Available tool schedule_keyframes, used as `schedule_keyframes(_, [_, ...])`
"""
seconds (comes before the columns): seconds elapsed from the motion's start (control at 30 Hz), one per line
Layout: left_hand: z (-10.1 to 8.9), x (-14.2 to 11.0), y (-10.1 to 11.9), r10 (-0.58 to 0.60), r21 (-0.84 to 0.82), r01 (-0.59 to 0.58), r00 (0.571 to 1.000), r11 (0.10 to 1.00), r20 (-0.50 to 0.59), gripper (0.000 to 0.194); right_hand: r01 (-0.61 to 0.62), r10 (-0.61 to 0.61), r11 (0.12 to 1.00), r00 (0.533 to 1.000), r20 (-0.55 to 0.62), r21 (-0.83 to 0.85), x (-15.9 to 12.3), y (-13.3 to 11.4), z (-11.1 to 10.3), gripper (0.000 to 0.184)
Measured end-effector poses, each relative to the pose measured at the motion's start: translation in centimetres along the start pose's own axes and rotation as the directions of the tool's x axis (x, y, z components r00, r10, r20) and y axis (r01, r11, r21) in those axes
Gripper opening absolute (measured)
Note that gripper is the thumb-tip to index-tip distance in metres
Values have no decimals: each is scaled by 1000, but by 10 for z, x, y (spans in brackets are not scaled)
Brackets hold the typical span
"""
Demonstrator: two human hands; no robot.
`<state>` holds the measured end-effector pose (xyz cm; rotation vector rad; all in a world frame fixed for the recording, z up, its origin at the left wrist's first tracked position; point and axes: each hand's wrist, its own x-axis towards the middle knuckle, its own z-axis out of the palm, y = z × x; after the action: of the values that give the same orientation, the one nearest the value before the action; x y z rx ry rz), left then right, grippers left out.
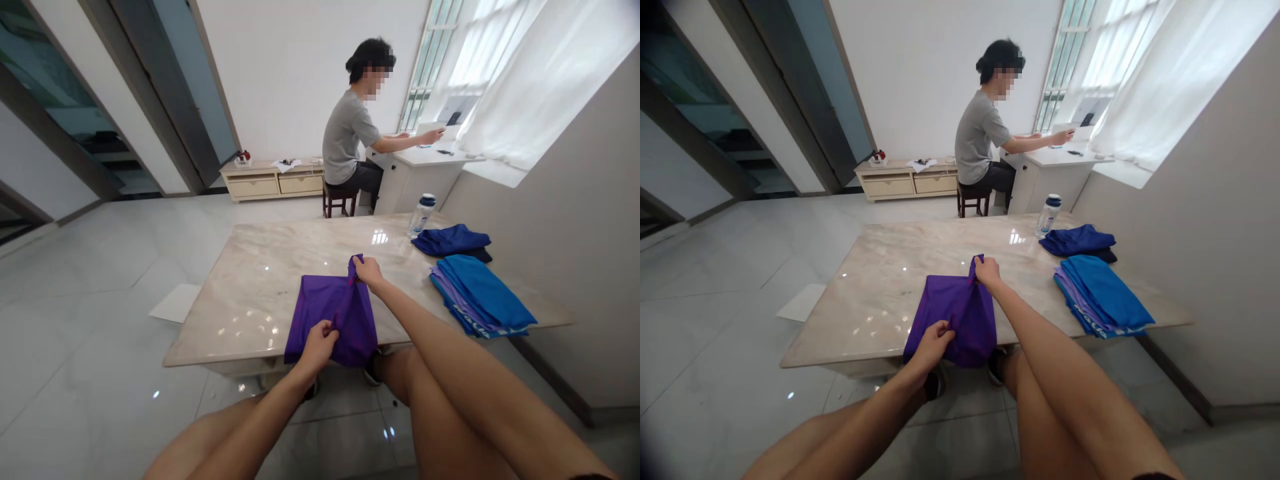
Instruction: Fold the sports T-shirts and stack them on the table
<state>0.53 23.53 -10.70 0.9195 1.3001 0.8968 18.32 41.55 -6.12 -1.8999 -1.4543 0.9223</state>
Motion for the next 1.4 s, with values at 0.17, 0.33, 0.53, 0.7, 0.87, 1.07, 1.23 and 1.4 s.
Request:
schedule_keyframes(0.17, [-38, -2, -23, -87, 41, 94, 986, 995, -139, 32, -95, 94, 995, 995, 30, 14, -10, -34, 46, 37])
schedule_keyframes(0.33, [-59, -5, -38, -20, 249, 57, 988, 967, -151, 38, -142, 145, 989, 987, 73, -46, -15, -56, 78, 34])
schedule_keyframes(0.53, [-75, -11, -45, 43, 428, 13, 991, 904, -123, 15, -145, 157, 985, 979, 133, -93, -20, -73, 99, 37])
schedule_keyframes(0.7, [-93, -18, -41, 30, 382, 12, 994, 924, -106, 24, -151, 161, 986, 973, 166, -71, -22, -79, 107, 35])
schedule_keyframes(0.87, [-111, -22, -29, 68, 475, -10, 992, 880, -106, 30, -184, 175, 982, 962, 208, 28, -21, -79, 111, 28])
schedule_keyframes(1.07, [-146, -33, -1, 48, 761, 96, 985, 641, -164, 20, -181, 163, 977, 973, 161, 109, -13, -67, 78, 12])
schedule_keyframes(1.23, [-165, -27, 16, 195, 896, 143, 950, 420, -243, 20, -199, 193, 980, 968, 158, 24, -8, -32, 27, 7])
schedule_keyframes(1.4, [-152, 14, 10, 244, 813, -14, 957, 582, -158, 14, -280, 310, 946, 928, 207, -163, -13, 9, -7, 5])
